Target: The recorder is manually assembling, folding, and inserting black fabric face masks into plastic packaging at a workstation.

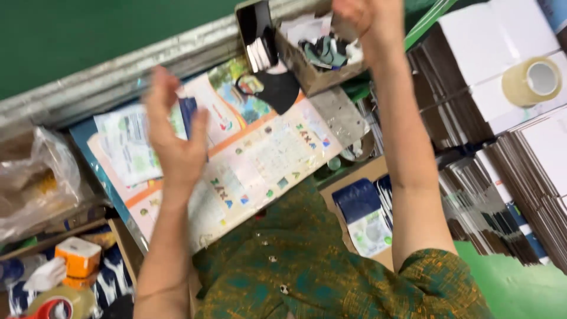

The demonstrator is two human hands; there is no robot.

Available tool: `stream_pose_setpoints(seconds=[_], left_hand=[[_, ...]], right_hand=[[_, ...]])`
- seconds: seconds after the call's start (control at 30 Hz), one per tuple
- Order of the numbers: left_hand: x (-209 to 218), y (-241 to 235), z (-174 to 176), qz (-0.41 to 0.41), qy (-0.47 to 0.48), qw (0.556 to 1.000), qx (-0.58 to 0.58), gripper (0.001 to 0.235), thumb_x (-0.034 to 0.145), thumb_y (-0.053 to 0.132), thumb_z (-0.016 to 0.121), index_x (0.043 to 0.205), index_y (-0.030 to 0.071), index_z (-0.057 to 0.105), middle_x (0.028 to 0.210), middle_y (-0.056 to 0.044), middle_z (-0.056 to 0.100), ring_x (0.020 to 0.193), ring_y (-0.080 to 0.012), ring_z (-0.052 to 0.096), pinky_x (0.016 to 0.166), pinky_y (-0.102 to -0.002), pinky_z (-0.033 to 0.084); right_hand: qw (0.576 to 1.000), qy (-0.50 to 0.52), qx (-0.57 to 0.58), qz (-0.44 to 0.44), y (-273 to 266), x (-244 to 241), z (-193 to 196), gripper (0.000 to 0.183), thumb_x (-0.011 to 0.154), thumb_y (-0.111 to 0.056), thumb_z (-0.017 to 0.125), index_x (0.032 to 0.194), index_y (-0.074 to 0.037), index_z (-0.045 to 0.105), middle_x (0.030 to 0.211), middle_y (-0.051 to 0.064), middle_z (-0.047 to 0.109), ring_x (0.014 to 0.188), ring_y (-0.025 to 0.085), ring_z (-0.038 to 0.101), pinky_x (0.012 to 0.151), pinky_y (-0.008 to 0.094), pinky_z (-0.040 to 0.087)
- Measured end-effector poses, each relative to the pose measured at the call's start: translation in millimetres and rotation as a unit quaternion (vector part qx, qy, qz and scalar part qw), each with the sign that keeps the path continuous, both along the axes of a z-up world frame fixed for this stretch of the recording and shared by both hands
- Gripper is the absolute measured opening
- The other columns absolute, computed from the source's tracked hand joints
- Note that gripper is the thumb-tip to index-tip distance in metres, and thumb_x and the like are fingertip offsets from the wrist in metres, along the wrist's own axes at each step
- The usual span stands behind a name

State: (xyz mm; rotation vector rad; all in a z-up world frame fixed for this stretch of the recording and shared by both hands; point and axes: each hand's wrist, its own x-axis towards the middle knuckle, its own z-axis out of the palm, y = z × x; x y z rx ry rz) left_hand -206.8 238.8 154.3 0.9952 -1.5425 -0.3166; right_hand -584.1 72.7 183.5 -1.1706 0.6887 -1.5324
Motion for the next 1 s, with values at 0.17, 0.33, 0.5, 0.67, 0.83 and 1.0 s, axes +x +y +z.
stream_pose_setpoints(seconds=[0.17, 0.33, 0.5, 0.67, 0.83, 1.0], left_hand=[[-50.5, 7.4, -59.5, -0.049, -0.018, 0.979, 0.195, 0.056, 0.098, 0.017, 0.071, 0.149, 0.005, 0.051, 0.097, -0.009, 0.067, 0.078, -0.0164, 0.064, 0.065, -0.031, 0.057], [-80.2, 13.9, -127.5, -0.091, -0.047, 0.966, 0.238, 0.025, 0.096, 0.022, 0.071, 0.107, 0.004, 0.057, 0.06, -0.006, 0.059, 0.05, -0.0204, 0.057, 0.049, -0.037, 0.043], [-91.5, 18.3, -173.8, -0.095, -0.091, 0.961, 0.242, 0.021, 0.097, 0.025, 0.069, 0.096, 0.007, 0.06, 0.056, -0.008, 0.059, 0.05, -0.0269, 0.06, 0.051, -0.041, 0.044], [-89.7, 22.0, -173.1, -0.098, -0.075, 0.968, 0.219, 0.017, 0.097, 0.025, 0.066, 0.098, 0.008, 0.063, 0.063, -0.01, 0.063, 0.057, -0.0305, 0.064, 0.054, -0.043, 0.047], [-87.7, 24.2, -167.9, -0.095, -0.061, 0.965, 0.238, 0.016, 0.097, 0.024, 0.065, 0.102, 0.009, 0.066, 0.067, -0.01, 0.068, 0.062, -0.0306, 0.068, 0.058, -0.042, 0.05], [-87.5, 23.5, -167.5, -0.085, -0.049, 0.965, 0.243, 0.017, 0.097, 0.025, 0.066, 0.105, 0.01, 0.067, 0.074, -0.012, 0.072, 0.07, -0.0326, 0.071, 0.063, -0.044, 0.053]], right_hand=[[0.987, 0.15, 0.037, -0.045, 46.6, 60.1, -52.4, 0.019, 0.101, -0.022, 0.071, 0.095, -0.009, 0.06, 0.083, 0.005, 0.071, 0.071, 0.012, 0.068, 0.066, 0.027, 0.057], [0.978, 0.184, 0.08, -0.059, 82.4, 102.4, -161.4, 0.017, 0.094, -0.018, 0.076, 0.087, -0.006, 0.066, 0.072, 0.0, 0.067, 0.06, 0.007, 0.06, 0.055, 0.023, 0.048], [0.981, 0.139, 0.13, -0.03, 115.4, 124.6, -204.6, 0.021, 0.101, -0.02, 0.066, 0.098, -0.001, 0.073, 0.075, 0.0, 0.067, 0.064, 0.005, 0.059, 0.058, 0.021, 0.048], [0.983, 0.137, 0.113, -0.041, 121.5, 127.7, -230.0, 0.012, 0.097, -0.015, 0.071, 0.097, -0.004, 0.064, 0.074, 0.0, 0.066, 0.064, 0.005, 0.058, 0.058, 0.021, 0.045], [0.983, 0.138, 0.106, -0.052, 126.0, 125.6, -228.8, 0.014, 0.095, -0.01, 0.074, 0.091, -0.005, 0.061, 0.074, 0.0, 0.064, 0.065, 0.006, 0.058, 0.059, 0.021, 0.046], [0.983, 0.138, 0.114, -0.044, 123.9, 120.1, -235.5, 0.015, 0.1, -0.012, 0.069, 0.09, -0.001, 0.068, 0.075, 0.002, 0.066, 0.067, 0.007, 0.059, 0.063, 0.021, 0.048]])
